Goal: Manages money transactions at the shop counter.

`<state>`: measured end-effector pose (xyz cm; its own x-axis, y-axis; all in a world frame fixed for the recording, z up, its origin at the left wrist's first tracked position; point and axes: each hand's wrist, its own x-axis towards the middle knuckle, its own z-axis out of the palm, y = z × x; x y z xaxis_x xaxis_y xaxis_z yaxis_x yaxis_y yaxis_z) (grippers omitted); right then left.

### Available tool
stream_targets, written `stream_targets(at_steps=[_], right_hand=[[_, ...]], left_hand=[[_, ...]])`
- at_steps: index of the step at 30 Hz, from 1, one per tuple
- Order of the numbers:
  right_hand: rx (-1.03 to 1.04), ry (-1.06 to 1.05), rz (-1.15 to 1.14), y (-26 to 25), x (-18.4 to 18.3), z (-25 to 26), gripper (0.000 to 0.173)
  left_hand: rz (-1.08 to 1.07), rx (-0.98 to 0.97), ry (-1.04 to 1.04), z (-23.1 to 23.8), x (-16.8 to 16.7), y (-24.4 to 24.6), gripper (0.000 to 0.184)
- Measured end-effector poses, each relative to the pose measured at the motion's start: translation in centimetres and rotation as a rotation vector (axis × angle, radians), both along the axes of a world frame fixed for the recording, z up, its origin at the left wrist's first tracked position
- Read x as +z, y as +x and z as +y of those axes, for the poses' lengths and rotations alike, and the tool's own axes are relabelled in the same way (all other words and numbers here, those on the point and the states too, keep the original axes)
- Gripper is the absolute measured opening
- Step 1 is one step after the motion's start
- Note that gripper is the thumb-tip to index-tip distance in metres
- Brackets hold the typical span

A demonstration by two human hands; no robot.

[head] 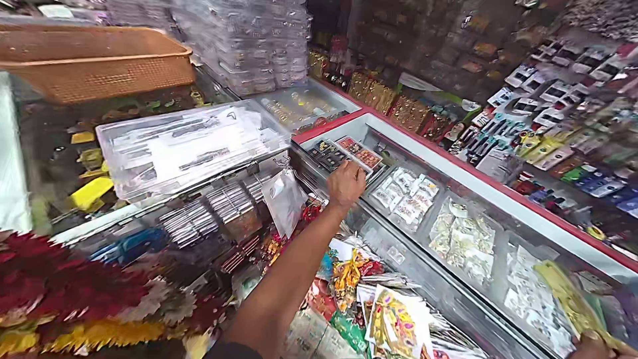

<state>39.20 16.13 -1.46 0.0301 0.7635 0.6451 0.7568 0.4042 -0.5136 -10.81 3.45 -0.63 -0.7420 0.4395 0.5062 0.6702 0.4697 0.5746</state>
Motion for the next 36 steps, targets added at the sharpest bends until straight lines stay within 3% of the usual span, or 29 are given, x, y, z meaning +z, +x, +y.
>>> stream_targets(at_steps=[3, 8, 16, 26, 36], right_hand=[[-0.025, -0.091, -0.028, -0.1, 0.6, -0.8, 0.036], [-0.062, -0.049, -0.001, 0.2, -0.4, -0.2, 0.035], [-0.082, -0.067, 0.019, -0.5, 0.7, -1.1, 0.030], [-0.094, -0.064, 0.052, -0.4, 0.4, -1.1, 0.028], [-0.123, -0.076, 0.028, -0.4, 0.2, -1.0, 0.031]], left_hand=[[0.061, -0.017, 0.104, 0.2, -0.5, 0.1, 0.032], [0.142, 0.006, 0.291, 0.4, -1.5, -0.3, 0.031], [0.161, 0.006, 0.269, 0.4, -1.2, 0.0, 0.030], [0.111, 0.017, 0.099, 0.0, -0.2, 0.6, 0.033], [0.246, -0.030, 0.355, 0.3, -2.3, -0.3, 0.031]])
